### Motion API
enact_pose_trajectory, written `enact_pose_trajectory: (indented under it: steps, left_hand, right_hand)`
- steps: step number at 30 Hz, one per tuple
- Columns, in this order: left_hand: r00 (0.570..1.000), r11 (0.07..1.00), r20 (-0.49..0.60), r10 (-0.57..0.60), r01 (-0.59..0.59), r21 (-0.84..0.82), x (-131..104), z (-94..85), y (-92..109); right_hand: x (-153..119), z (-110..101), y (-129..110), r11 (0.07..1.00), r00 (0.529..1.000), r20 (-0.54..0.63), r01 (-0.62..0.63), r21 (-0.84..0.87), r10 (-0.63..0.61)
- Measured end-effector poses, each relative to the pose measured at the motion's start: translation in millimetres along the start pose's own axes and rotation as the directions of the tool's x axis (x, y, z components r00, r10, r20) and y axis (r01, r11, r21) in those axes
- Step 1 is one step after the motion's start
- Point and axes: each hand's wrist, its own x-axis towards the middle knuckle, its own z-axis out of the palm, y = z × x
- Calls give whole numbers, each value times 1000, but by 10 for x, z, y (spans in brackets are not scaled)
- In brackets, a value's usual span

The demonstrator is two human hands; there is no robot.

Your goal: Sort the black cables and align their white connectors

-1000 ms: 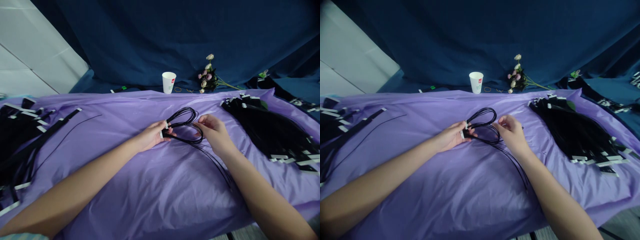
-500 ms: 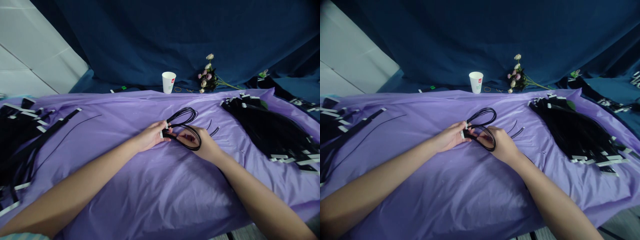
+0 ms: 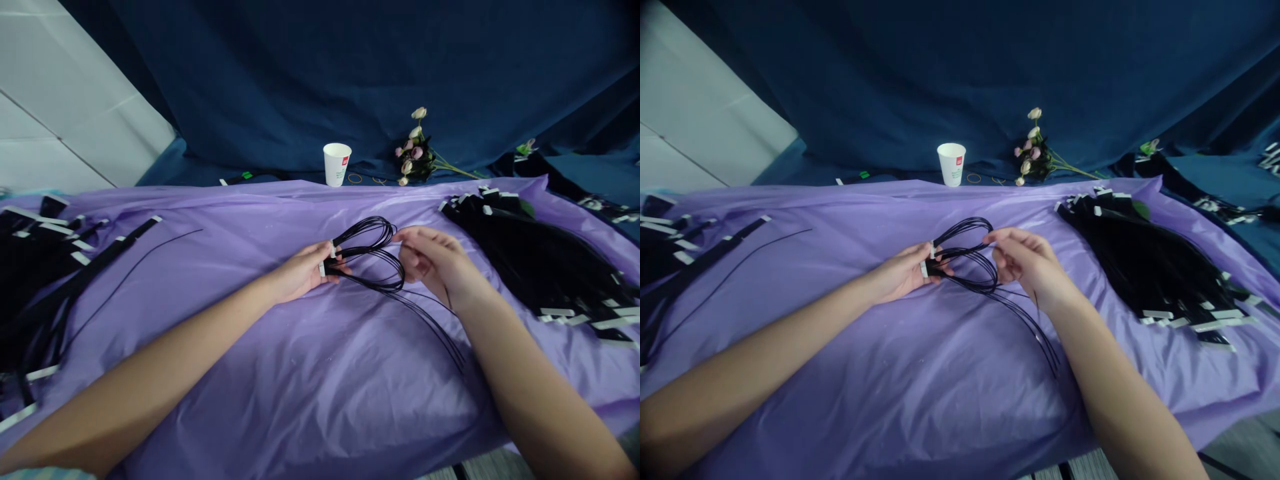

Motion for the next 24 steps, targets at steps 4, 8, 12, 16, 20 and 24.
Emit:
enact_pose_trajectory:
  steps: [4,8,12,16,20,24]
  left_hand:
    - [1000,999,16,-2,1,38,5,-11,-13]
    - [998,998,56,-4,1,67,4,-18,-24]
    - [997,997,71,-8,3,74,1,-21,-22]
    - [998,998,61,-4,0,70,0,-16,-15]
    - [999,998,52,-3,0,57,0,-14,-14]
    - [999,998,39,8,-10,64,-4,0,-18]
  right_hand:
    - [1,-86,-121,956,998,-25,64,285,-59]
    - [40,-51,-67,941,988,-121,131,313,-98]
    - [88,7,23,944,945,-271,247,219,-185]
    - [99,29,23,902,891,-339,382,200,-302]
    - [75,41,25,876,882,-258,446,185,-395]
    - [31,47,82,848,836,-174,530,14,-520]
